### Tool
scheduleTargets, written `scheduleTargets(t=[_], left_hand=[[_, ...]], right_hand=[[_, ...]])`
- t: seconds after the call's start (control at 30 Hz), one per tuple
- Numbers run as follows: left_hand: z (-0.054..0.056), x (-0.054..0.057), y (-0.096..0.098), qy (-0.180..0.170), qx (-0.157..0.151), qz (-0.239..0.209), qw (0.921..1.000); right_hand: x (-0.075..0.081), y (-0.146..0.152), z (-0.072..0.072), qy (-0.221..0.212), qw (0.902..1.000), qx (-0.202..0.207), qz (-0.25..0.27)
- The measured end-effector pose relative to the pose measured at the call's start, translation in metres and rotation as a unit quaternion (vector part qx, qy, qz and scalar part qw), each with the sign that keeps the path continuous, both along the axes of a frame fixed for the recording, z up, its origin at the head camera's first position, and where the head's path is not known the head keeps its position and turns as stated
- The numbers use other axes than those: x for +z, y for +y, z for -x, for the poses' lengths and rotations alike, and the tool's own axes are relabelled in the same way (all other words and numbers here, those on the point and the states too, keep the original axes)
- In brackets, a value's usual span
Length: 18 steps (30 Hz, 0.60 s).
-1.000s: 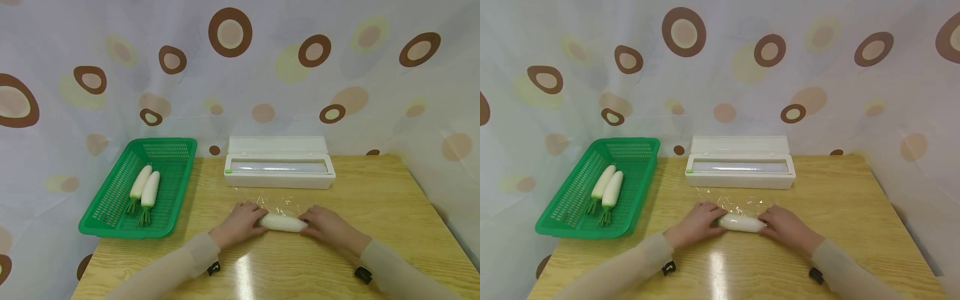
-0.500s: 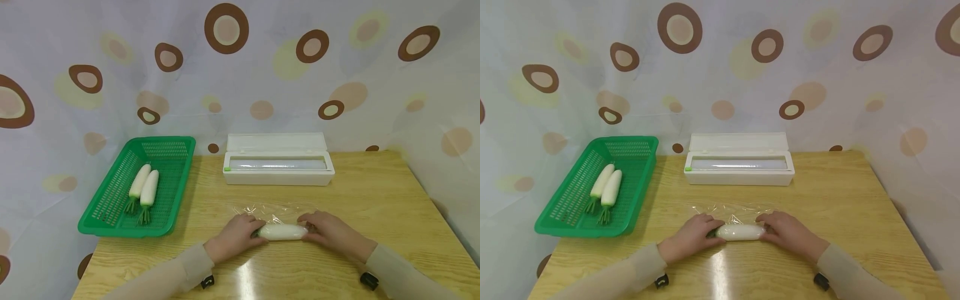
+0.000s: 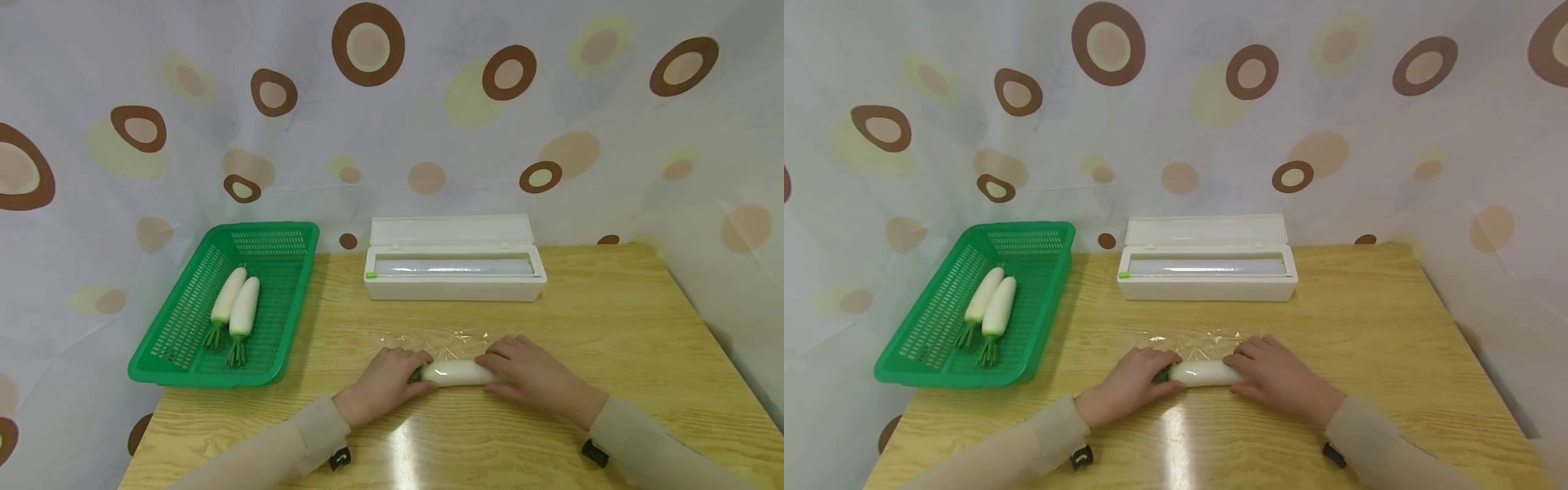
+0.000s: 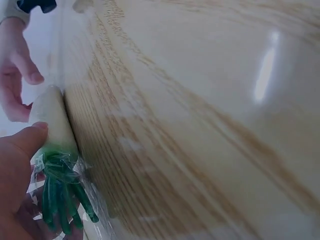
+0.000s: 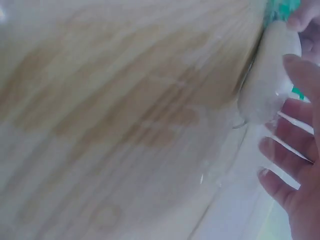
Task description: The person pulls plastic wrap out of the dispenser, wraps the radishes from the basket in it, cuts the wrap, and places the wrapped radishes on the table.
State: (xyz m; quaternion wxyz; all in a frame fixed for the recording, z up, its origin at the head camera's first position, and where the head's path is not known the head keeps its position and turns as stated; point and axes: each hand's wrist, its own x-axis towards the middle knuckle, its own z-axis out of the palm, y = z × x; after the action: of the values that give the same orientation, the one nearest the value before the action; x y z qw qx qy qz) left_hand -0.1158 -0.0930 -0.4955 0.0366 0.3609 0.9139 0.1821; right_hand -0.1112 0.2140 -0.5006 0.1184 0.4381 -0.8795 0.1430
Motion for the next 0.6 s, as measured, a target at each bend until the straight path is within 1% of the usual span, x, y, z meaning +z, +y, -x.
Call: scheduleTargets(t=[0.23,0.33,0.5,0.6], left_hand=[[-0.0002,0.0003,0.0018,0.001,0.004,0.008,1.0],[0.0008,-0.0008,0.0014,0.01,0.007,0.015,0.9998],[0.0015,-0.0021,0.0,0.03,0.005,0.02,0.9994],[0.0015,-0.0011,-0.0001,0.028,0.009,0.01,0.9995]], right_hand=[[0.0005,0.0,-0.0053,-0.008,0.9999,-0.009,-0.005],[0.0018,0.0006,-0.0072,-0.011,0.9998,-0.01,-0.013],[0.0042,-0.0006,-0.0082,-0.042,0.9981,-0.032,-0.033],[0.004,-0.0022,-0.0066,-0.068,0.9958,-0.054,-0.031]])
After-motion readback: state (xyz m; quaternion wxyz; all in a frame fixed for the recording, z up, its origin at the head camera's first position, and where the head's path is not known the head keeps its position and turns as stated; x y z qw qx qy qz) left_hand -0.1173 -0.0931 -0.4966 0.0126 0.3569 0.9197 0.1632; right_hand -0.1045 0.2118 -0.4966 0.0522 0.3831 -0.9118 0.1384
